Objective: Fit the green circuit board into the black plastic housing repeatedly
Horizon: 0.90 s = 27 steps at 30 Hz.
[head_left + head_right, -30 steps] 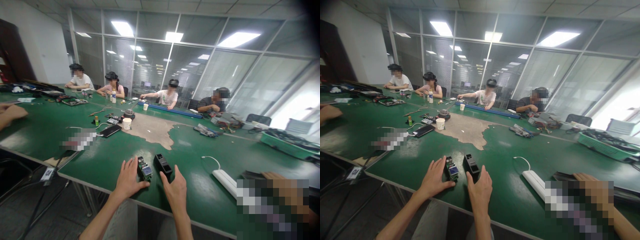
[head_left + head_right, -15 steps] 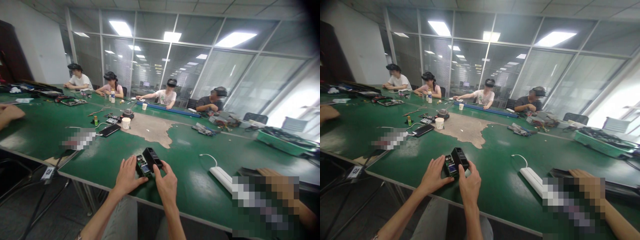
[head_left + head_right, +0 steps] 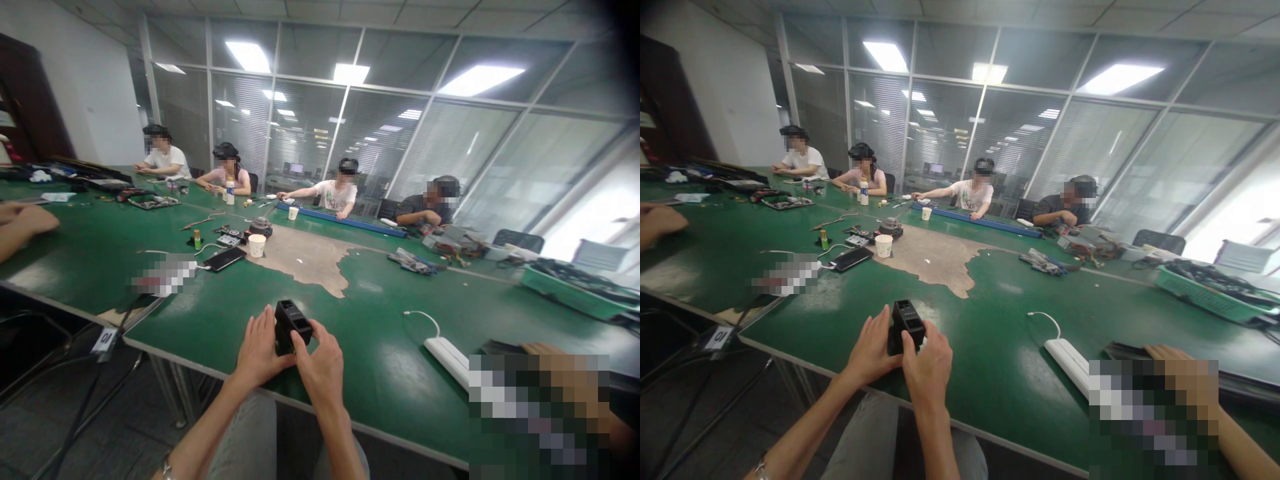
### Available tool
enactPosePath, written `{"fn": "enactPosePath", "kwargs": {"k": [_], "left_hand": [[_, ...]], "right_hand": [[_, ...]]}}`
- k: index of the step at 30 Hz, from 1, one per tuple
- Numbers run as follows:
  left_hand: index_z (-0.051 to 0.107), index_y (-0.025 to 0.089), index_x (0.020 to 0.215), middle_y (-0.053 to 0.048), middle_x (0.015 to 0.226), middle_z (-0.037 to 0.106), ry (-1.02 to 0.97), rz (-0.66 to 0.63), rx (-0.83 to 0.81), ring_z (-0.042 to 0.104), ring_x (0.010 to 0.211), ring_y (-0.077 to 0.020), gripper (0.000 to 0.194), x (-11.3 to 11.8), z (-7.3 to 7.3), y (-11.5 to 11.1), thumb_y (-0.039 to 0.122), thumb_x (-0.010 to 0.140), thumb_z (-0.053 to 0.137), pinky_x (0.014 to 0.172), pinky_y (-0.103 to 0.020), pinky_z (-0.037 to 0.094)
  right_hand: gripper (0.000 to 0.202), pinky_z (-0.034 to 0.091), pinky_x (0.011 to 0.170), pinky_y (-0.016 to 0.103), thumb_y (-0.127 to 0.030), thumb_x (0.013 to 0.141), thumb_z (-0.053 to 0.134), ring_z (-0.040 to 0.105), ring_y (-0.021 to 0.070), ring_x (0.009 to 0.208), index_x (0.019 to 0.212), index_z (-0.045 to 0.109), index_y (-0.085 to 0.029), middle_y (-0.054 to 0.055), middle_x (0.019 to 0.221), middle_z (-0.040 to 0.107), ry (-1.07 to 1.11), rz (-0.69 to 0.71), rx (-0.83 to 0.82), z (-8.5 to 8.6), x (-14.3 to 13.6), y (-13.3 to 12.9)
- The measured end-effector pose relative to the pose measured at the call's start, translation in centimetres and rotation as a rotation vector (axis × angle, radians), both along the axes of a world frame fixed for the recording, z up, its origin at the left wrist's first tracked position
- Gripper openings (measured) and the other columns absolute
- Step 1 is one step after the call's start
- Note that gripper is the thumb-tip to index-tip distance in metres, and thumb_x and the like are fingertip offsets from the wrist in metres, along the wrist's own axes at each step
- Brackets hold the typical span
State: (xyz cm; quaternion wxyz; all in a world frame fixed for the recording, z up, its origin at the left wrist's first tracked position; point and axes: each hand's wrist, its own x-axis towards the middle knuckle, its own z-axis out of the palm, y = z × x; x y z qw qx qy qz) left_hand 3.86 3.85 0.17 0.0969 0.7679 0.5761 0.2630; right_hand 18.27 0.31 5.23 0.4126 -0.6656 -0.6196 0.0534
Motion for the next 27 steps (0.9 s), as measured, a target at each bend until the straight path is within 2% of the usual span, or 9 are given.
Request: {"fn": "enactPosePath", "kwargs": {"k": [3, 7, 13, 15, 21, 27], "left_hand": [[-0.003, 0.002, 0.150, -0.024, 0.154, 0.023, -0.027, 0.014, 0.014, 0.026, 0.142, -0.0339, 0.120, 0.1, 0.2, -0.2, 0.064, 0.068, 0.060, 0.116, -0.053, 0.015], [-0.012, 0.003, 0.149, -0.025, 0.151, 0.028, -0.052, 0.015, 0.035, 0.030, 0.139, -0.0353, 0.126, 0.2, 0.6, -0.5, 0.057, 0.064, 0.065, 0.115, -0.052, 0.016], [-0.015, 0.004, 0.148, -0.025, 0.151, 0.029, -0.050, 0.011, 0.028, 0.031, 0.138, -0.0349, 0.126, 0.3, 0.9, -0.8, 0.048, 0.063, 0.066, 0.115, -0.051, 0.015], [-0.015, 0.004, 0.148, -0.024, 0.151, 0.029, -0.044, 0.008, 0.022, 0.031, 0.138, -0.0345, 0.124, 0.3, 0.9, -0.7, 0.048, 0.063, 0.066, 0.115, -0.051, 0.016], [-0.007, 0.003, 0.149, -0.024, 0.149, 0.033, -0.020, -0.008, 0.036, 0.030, 0.138, -0.0334, 0.114, 0.1, 0.7, -0.6, 0.052, 0.070, 0.059, 0.115, -0.052, 0.016], [0.000, 0.004, 0.150, -0.023, 0.150, 0.032, -0.008, -0.007, 0.026, 0.029, 0.140, -0.0334, 0.116, 0.0, 0.3, -0.4, 0.060, 0.068, 0.060, 0.116, -0.053, 0.014]], "right_hand": [[0.045, 0.045, 0.090, 0.036, -0.041, 0.082, 0.057, 0.062, 0.0267, 0.101, 0.118, 0.062, -0.014, 0.013, 0.108, 0.068, -0.059, 0.006, -0.018, -0.5, -0.2, -0.3], [0.046, 0.045, 0.090, 0.037, -0.040, 0.082, 0.058, 0.062, 0.0273, 0.102, 0.121, 0.061, -0.014, 0.013, 0.108, 0.068, -0.094, 0.018, -0.063, -1.8, 0.1, -0.7], [0.063, 0.042, 0.097, 0.039, -0.047, 0.081, 0.060, 0.057, 0.0298, 0.114, 0.130, 0.054, -0.007, 0.018, 0.122, 0.062, -0.080, 0.018, -0.035, -3.4, 0.3, -0.9], [0.062, 0.042, 0.097, 0.039, -0.048, 0.082, 0.059, 0.057, 0.0291, 0.113, 0.128, 0.055, -0.007, 0.018, 0.121, 0.063, -0.046, 0.011, -0.037, -3.4, 0.1, -0.8], [0.041, 0.045, 0.089, 0.037, -0.042, 0.086, 0.055, 0.063, 0.0270, 0.101, 0.116, 0.062, -0.015, 0.012, 0.106, 0.068, -0.011, 0.018, -0.048, -3.0, -0.3, -0.7], [0.045, 0.045, 0.091, 0.035, -0.044, 0.084, 0.056, 0.062, 0.0253, 0.104, 0.119, 0.061, -0.016, 0.012, 0.112, 0.067, 0.153, 0.032, 0.007, -2.1, -0.4, -0.7]]}}
